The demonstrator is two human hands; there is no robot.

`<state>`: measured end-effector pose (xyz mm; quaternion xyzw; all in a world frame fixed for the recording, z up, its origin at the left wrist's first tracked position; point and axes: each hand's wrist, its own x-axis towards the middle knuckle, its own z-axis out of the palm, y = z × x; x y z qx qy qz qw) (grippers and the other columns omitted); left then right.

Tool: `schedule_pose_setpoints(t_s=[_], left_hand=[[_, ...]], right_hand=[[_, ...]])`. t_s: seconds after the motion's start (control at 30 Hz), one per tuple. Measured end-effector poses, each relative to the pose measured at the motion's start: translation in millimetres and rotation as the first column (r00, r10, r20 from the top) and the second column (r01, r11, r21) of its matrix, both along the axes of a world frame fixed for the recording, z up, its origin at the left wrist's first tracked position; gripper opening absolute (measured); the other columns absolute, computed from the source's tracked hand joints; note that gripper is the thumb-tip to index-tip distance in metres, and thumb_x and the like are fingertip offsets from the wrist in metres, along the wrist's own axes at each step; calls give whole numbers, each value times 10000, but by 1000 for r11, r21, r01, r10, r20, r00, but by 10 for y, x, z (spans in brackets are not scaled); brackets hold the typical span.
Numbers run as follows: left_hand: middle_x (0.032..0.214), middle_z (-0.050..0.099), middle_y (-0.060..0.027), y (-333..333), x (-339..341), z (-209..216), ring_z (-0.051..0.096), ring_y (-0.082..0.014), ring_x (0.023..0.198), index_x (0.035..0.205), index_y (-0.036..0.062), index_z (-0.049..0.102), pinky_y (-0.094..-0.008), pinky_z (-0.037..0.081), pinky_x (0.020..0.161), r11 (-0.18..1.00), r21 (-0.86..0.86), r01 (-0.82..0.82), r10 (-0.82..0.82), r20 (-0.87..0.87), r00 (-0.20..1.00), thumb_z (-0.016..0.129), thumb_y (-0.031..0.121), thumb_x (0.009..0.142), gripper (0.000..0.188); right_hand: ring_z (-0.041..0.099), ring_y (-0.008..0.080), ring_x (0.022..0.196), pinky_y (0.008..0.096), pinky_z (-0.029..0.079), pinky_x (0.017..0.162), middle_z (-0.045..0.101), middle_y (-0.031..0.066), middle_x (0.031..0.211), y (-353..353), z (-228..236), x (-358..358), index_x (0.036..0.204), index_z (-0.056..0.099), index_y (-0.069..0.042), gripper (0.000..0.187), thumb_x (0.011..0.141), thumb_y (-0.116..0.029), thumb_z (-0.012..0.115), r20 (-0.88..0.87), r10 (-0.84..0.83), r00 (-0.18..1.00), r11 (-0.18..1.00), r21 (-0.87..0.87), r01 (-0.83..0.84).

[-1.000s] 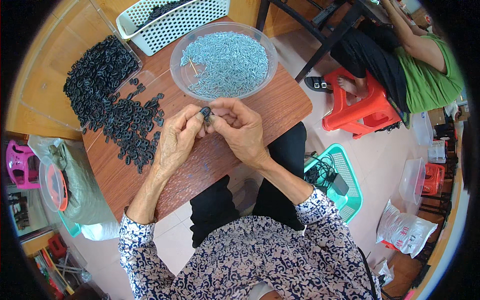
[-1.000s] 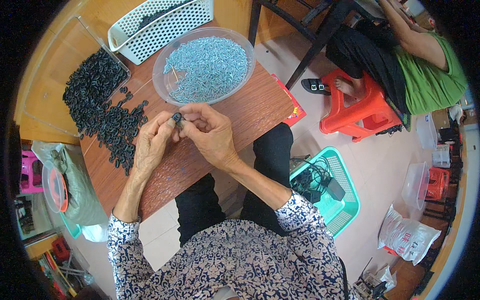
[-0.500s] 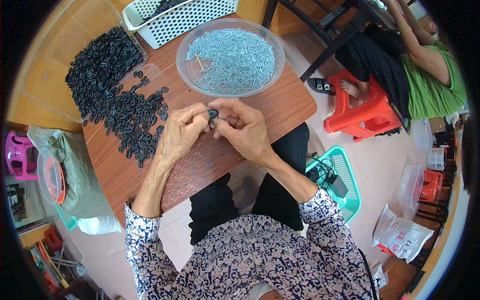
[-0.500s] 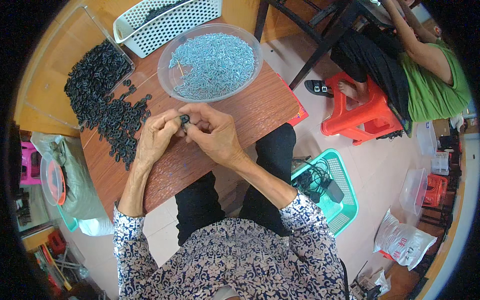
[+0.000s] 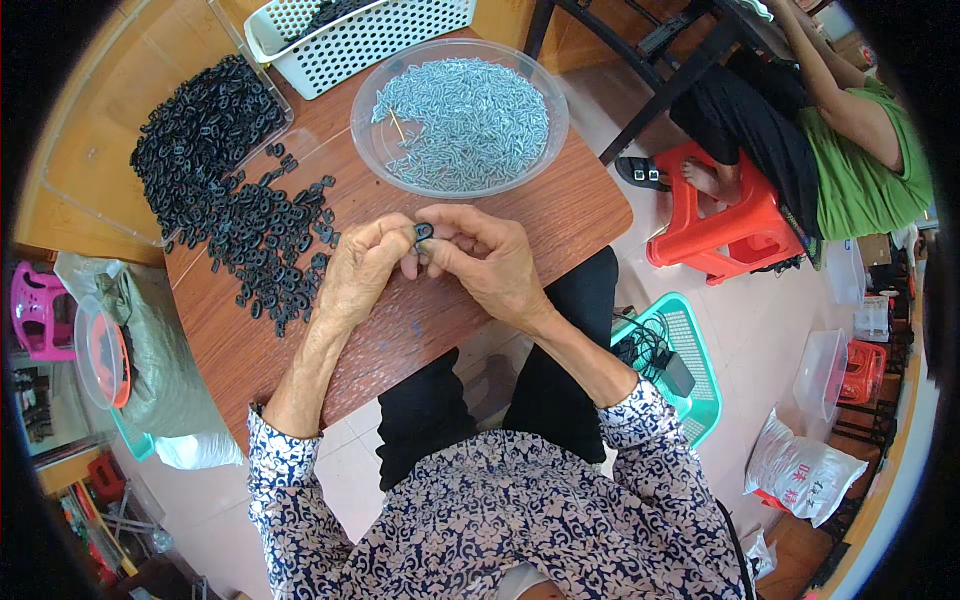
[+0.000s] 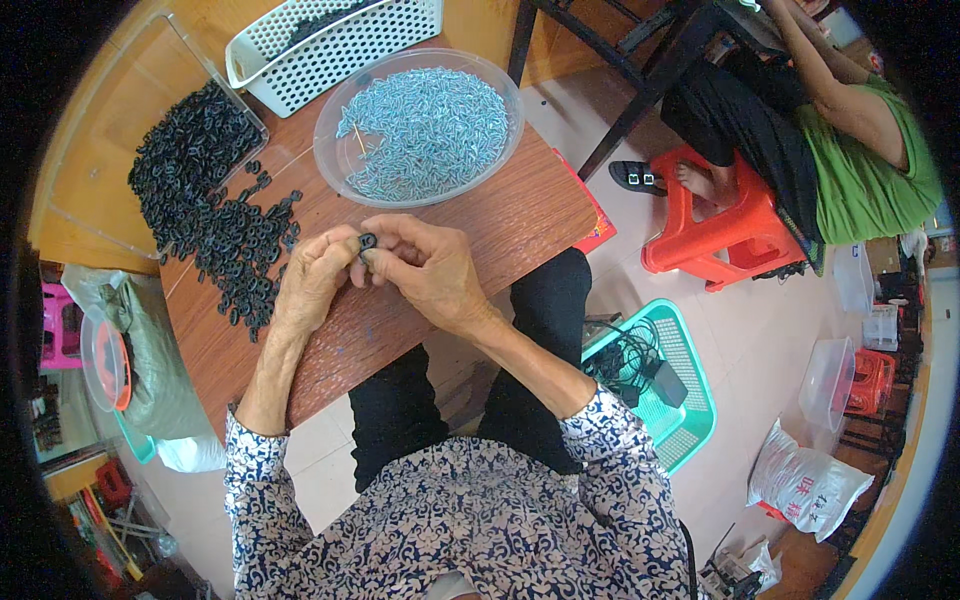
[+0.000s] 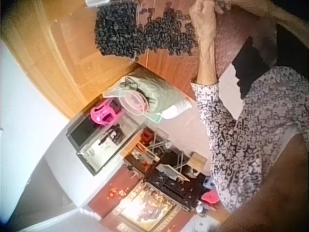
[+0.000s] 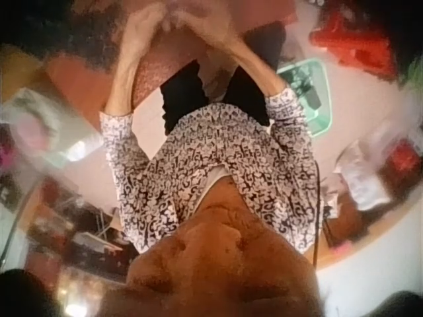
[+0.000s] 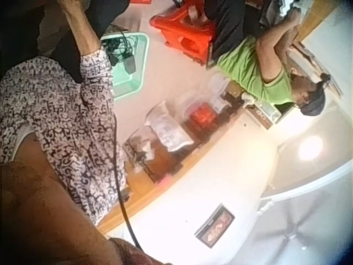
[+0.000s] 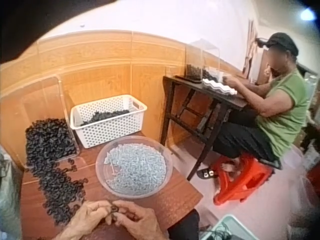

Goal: The person picks up small plastic pieces from the table and small metal pins from a bowl, assembling the pieces together by hand.

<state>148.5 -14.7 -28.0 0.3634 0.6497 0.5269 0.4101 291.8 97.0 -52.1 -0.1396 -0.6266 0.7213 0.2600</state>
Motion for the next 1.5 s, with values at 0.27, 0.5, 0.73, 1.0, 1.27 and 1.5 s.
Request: schedule_pose_setpoints(t_s=[0.27,0.5,0.73,1.0,1.27,1.5], left_hand=[[707,591,-9,-18,-6,-66,539,-86,674,830,30,627,-248,414,648,1000,14,0,-1,58,998,491,207,954,255],[708,579,-16,-2,56,61,555,-98,659,777,2,597,-264,489,658,1000,28,-9,10,-35,999,476,137,940,243],[686,552,4,-23,-32,-53,552,-88,663,747,30,574,-260,451,625,998,45,47,-48,16,999,470,170,941,262],[686,569,-9,-12,43,-110,559,-91,640,752,32,547,-276,432,605,997,71,-23,33,-145,989,474,197,940,261],[672,553,-31,-7,36,-72,536,-104,637,750,26,526,-282,417,600,998,68,9,5,-201,980,451,192,941,264],[688,544,-37,-7,55,-129,517,-111,646,752,25,524,-287,409,604,993,115,23,2,-213,977,438,194,960,281]], right_hand=[[574,79,691,231,487,614,620,22,836,64,90,14,1215,647,-19,422,808,-29,758,30,-64,997,880,474,42],[587,122,668,257,496,594,630,53,845,106,71,-7,1186,656,-38,413,791,-67,774,-13,-61,998,813,580,57],[622,132,715,276,515,603,647,66,912,143,22,-25,1176,651,-35,394,800,-66,763,-25,-21,999,744,667,33],[641,175,736,297,526,627,645,89,929,119,50,-28,1172,630,-25,370,818,-55,734,-51,-37,998,701,711,62],[656,211,776,310,535,655,646,97,928,127,52,-23,1155,627,-20,344,825,-45,721,-35,-27,999,700,713,44],[657,245,796,334,539,677,642,104,917,124,33,-26,1123,612,-19,328,813,-22,718,-71,-54,996,633,769,90]])
